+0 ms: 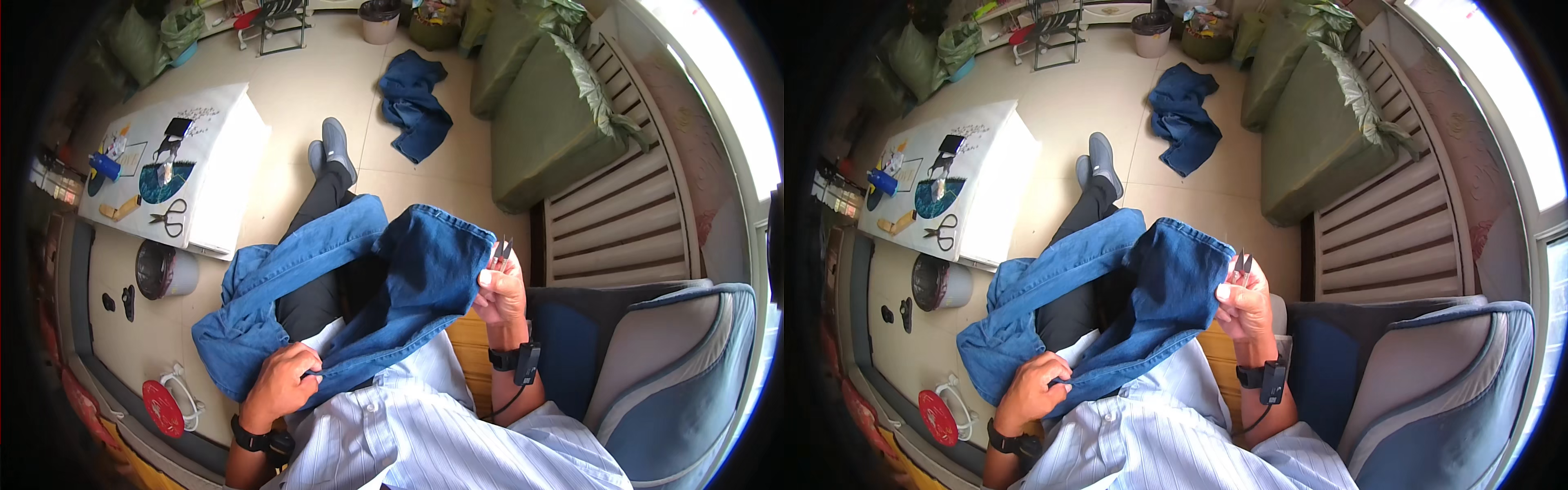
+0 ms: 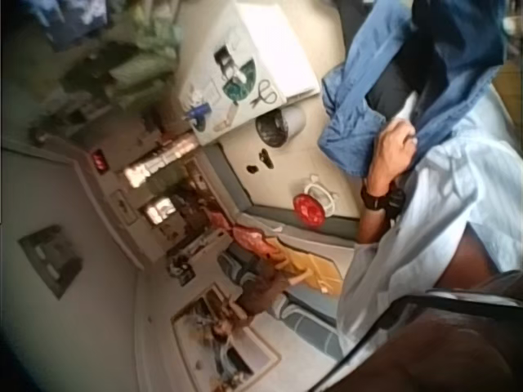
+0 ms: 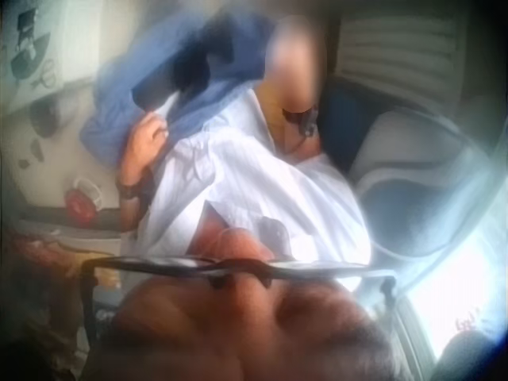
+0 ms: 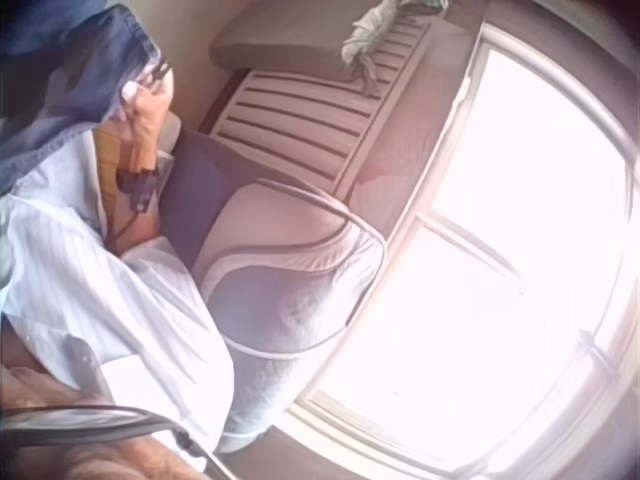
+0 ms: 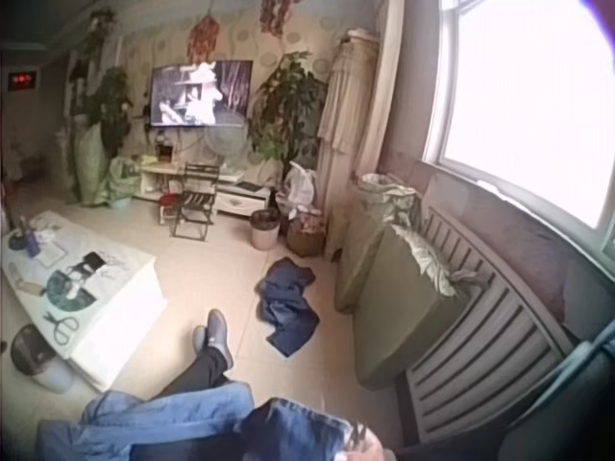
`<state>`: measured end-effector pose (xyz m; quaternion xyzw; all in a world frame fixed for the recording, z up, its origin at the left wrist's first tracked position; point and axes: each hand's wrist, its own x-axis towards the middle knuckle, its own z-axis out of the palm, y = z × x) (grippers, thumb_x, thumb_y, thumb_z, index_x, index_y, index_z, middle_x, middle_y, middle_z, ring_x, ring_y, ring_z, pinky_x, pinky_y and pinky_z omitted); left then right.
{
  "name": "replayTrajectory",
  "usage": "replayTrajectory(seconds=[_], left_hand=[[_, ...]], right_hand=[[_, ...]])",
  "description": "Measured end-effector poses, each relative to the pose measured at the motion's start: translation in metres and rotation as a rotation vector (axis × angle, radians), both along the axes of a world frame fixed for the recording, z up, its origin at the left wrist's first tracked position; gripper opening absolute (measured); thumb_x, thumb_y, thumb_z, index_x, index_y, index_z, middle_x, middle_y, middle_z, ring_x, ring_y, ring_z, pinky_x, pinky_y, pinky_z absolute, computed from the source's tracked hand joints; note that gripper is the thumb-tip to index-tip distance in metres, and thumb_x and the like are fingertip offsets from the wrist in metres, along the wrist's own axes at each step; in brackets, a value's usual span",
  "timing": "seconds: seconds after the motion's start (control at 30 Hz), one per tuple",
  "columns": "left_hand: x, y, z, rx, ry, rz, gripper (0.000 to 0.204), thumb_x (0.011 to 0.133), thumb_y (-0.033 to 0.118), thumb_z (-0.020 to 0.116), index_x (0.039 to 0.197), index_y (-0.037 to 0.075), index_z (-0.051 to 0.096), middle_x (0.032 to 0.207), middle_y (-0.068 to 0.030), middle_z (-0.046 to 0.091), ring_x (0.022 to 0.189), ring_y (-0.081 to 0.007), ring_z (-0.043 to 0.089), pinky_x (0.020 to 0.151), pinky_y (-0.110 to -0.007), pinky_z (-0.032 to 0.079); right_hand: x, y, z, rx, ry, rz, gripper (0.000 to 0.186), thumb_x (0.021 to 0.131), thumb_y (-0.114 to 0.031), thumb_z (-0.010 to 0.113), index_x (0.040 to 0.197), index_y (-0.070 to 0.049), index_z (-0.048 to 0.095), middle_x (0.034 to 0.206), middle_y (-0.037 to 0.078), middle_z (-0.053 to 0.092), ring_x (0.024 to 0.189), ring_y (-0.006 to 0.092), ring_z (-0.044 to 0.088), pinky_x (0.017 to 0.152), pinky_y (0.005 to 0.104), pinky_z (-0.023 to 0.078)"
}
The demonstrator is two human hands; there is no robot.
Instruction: The person uses small scissors to trim loose threads and excess fabric from the waistband and seams of a pair of blue jeans. They repeatedly reposition the jeans to access different areas while seated.
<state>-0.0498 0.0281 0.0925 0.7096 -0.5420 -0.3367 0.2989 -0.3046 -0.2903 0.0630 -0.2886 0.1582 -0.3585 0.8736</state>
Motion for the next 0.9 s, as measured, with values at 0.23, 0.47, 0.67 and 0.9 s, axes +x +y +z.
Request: replayTrajectory(seconds=[0.23,0.47,0.67,0.9], left_hand=[[-0.011,-0.035,0.027,-0.046,0.289,0.003,0.061,0.084,0.017,0.086,0.137,-0.001,0.06,0.141,-0.0174,0.06,0.126,-0.0316,0.065,0.106,-0.042,0.052],[-0.013,-0.112,-0.011,-0.156,1.141,0.267,0.063,0.094,0.016,0.078,0.148,-0.001,0.05,0.142,-0.0104,0.06,0.133,-0.0227,0.058,0.117,-0.04,0.043],[-0.008,-0.099,-0.061,-0.105,1.288,0.719,0.042,0.097,0.001,0.063,0.139,-0.002,0.06,0.125,-0.0107,0.071,0.112,-0.022,0.07,0.102,-0.043,0.057],[-0.005,-0.089,-0.082,-0.094,1.288,0.772,0.044,0.095,-0.003,0.061,0.139,-0.003,0.06,0.125,-0.0129,0.071,0.111,-0.0238,0.071,0.101,-0.044,0.058]], right_hand=[[0.016,0.029,0.046,0.014,0.151,-0.084,0.033,0.079,0.009,0.078,0.103,-0.006,0.061,0.086,0.001,0.062,0.05,0.0042,0.046,0.039,0.0196,0.034],[0.073,0.074,0.028,-0.029,0.282,0.383,0.018,0.096,-0.004,0.075,0.111,-0.006,0.067,0.096,0.002,0.074,0.056,0.0024,0.049,0.046,0.0191,0.034],[0.074,0.065,-0.002,0.084,0.326,0.251,0.012,0.096,-0.001,0.072,0.106,-0.005,0.067,0.096,0.012,0.077,0.048,0.0047,0.046,0.042,0.0214,0.033],[0.074,-0.013,-0.042,-0.227,0.767,0.152,0.007,0.096,-0.007,0.071,0.102,-0.007,0.066,0.084,0.003,0.07,0.052,0.0025,0.044,0.045,0.0213,0.031]])
